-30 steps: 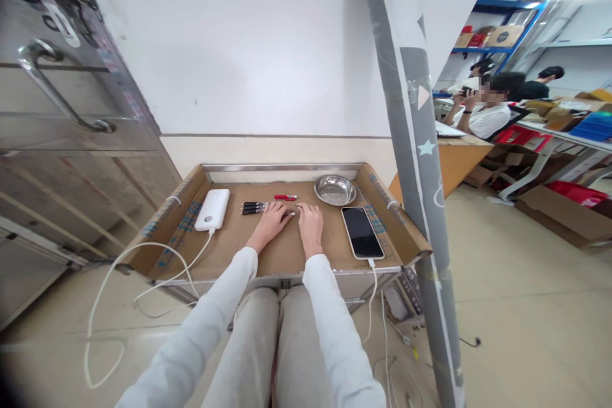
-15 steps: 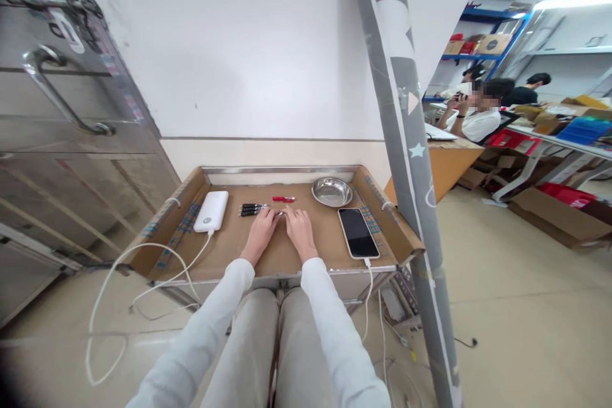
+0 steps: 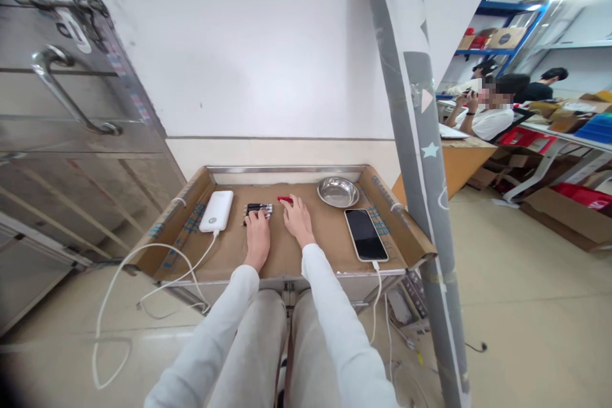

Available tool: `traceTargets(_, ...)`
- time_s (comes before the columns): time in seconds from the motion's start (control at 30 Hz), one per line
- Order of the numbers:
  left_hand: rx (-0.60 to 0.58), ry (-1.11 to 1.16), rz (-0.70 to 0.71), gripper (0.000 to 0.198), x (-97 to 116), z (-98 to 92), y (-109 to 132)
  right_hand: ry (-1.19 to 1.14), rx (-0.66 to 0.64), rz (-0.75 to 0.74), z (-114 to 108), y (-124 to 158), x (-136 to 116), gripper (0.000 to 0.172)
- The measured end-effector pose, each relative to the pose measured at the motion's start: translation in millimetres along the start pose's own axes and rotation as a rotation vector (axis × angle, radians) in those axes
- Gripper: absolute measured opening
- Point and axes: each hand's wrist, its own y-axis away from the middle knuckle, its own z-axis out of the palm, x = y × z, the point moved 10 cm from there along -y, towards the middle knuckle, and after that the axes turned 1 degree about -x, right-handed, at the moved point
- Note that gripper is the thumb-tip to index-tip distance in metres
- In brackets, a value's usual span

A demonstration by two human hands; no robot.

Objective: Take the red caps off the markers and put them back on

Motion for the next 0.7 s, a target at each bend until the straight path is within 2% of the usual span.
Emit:
traceTargets(0.1, -0.054, -0.008, 0.031, 0.028, 3.4, 5.1, 0.3, 0.015, -0.007, 0.019, 2.5, -4.7, 2.1, 0.038)
traceTargets(0.27, -0.048, 0.009, 0.124, 0.025, 15.7, 9.3, 1.0, 0.007, 0.02, 0.015, -1.5, 0.4, 6.2, 0.034)
traceTargets(0.43, -0.131, 0.133, 0.325, 0.022, 42.4, 27.0, 0.1, 0.055, 0.059, 0.126, -8.8, 5.3, 23.8, 0.037)
traceTargets(0.57, -0.19, 0.209, 0.321, 0.017, 43.7, 42.6, -6.6, 0.095, 0.033, 0.164, -5.8, 3.3, 29.6, 0.034)
traceTargets(0.7, -0.217, 0.191, 0.314, 0.018, 42.2, 54.9, -11.8, 0.128, 0.055, 0.186, -6.4, 6.1, 33.9, 0.023)
